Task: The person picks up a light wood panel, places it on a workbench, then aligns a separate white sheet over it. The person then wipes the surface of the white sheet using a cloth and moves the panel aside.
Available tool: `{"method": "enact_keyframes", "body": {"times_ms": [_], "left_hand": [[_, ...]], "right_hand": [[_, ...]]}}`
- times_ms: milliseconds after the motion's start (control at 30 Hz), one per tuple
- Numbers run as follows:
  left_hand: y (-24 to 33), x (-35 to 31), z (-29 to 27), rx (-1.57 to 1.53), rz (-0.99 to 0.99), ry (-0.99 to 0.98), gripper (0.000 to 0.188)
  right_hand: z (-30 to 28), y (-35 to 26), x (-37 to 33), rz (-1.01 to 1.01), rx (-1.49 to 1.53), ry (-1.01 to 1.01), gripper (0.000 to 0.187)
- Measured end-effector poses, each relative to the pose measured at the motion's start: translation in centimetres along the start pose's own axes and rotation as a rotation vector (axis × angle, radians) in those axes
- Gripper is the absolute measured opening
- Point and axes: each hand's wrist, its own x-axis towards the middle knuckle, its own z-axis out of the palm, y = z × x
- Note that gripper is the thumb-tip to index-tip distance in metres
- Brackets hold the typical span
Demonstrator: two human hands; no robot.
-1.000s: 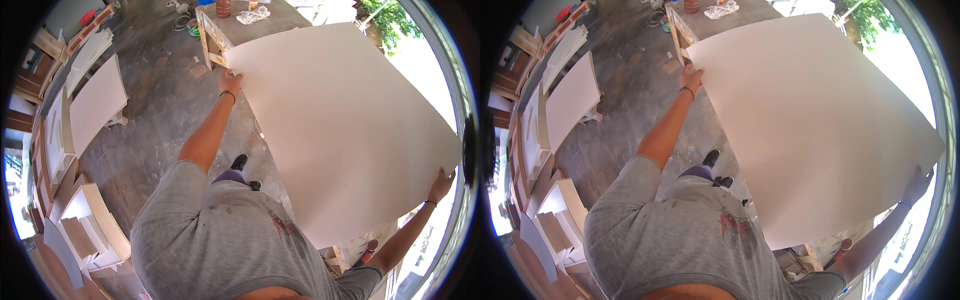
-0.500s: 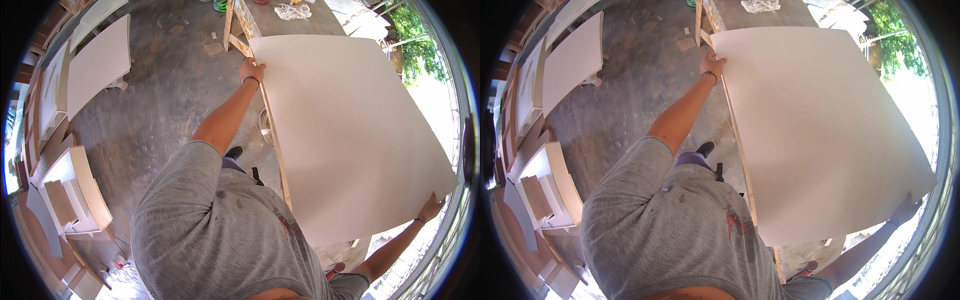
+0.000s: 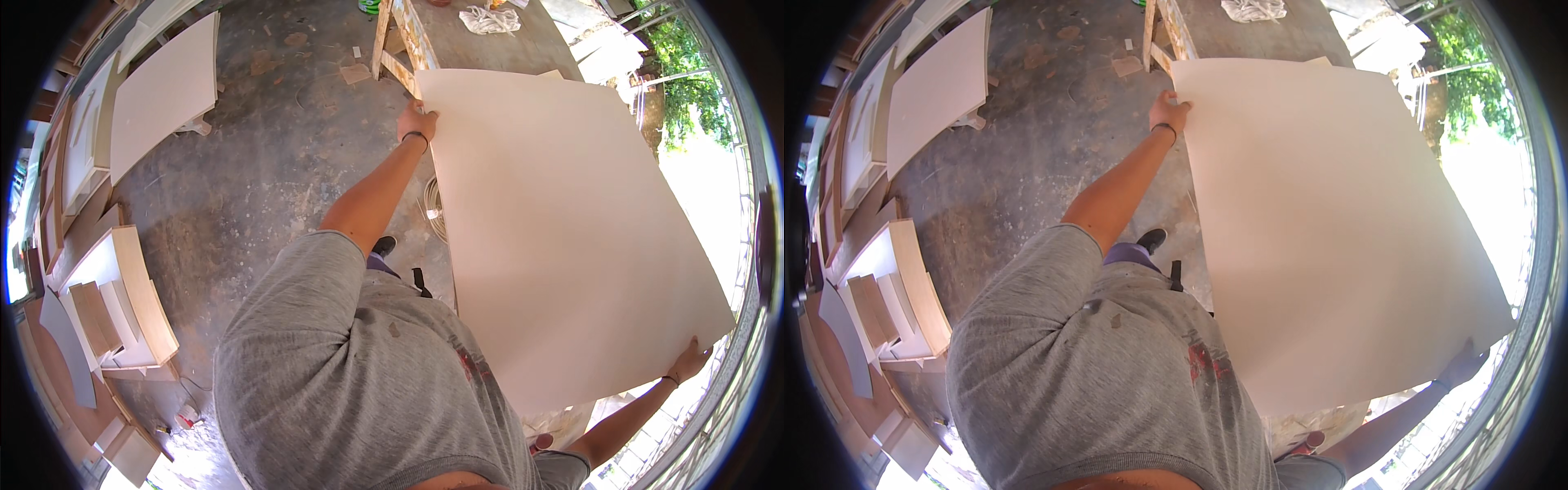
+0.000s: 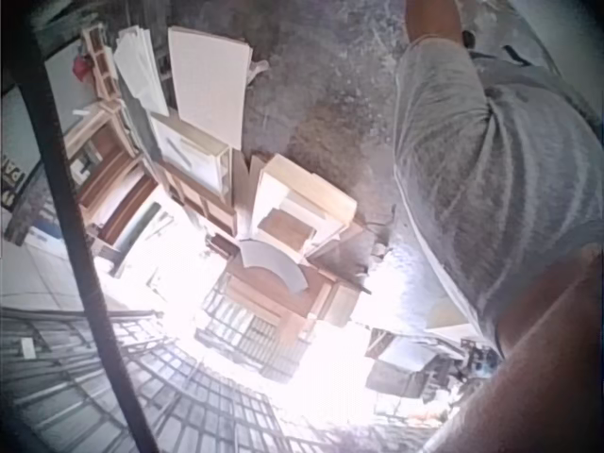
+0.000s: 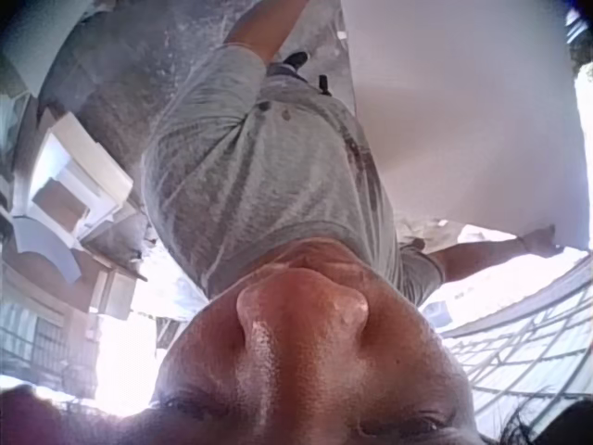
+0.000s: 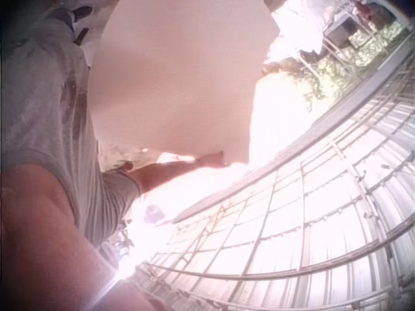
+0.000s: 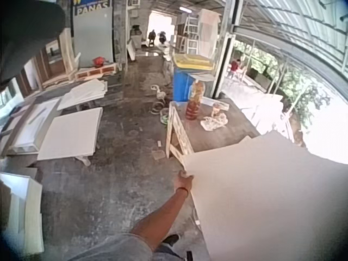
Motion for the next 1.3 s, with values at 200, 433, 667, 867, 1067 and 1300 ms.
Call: {"method": "enact_keyframes", "body": {"times_ms": [200,433,667,867,1067,1300], "left_hand": [[-0.3,0.5,0.0,0.013,-0.007,0.005,0.045],[-0.3,0.1,0.3,0.017,-0.005,0.008,0.045],[-0.2,-0.3,0.3,0.011,0.013,0.020,0.042],[-0.6,0.0,0.6,0.004,-0.009,0.008,0.042],[-0.7,0.0,0.3,0.039,0.017,0.017,0.041],[-0.5,-0.1,0.4,0.061,-0.017,0.020,0.046]], "right_hand": [[-0.4,-3.0,-1.4,0.071,0.010,-0.004,0.047],[-0.4,-1.2,-0.9,0.030,-0.023,0.006,0.049],[-0.2,-1.0,-0.8,0.018,-0.037,0.027,0.047],[-0.4,-1.9,-1.0,0.034,-0.012,0.016,0.049],[0.0,-0.5,0.1,0.067,-0.051,-0.009,0.048],[0.3,1.9,0.6,-0.040,0.032,-0.013,0.048]]}}
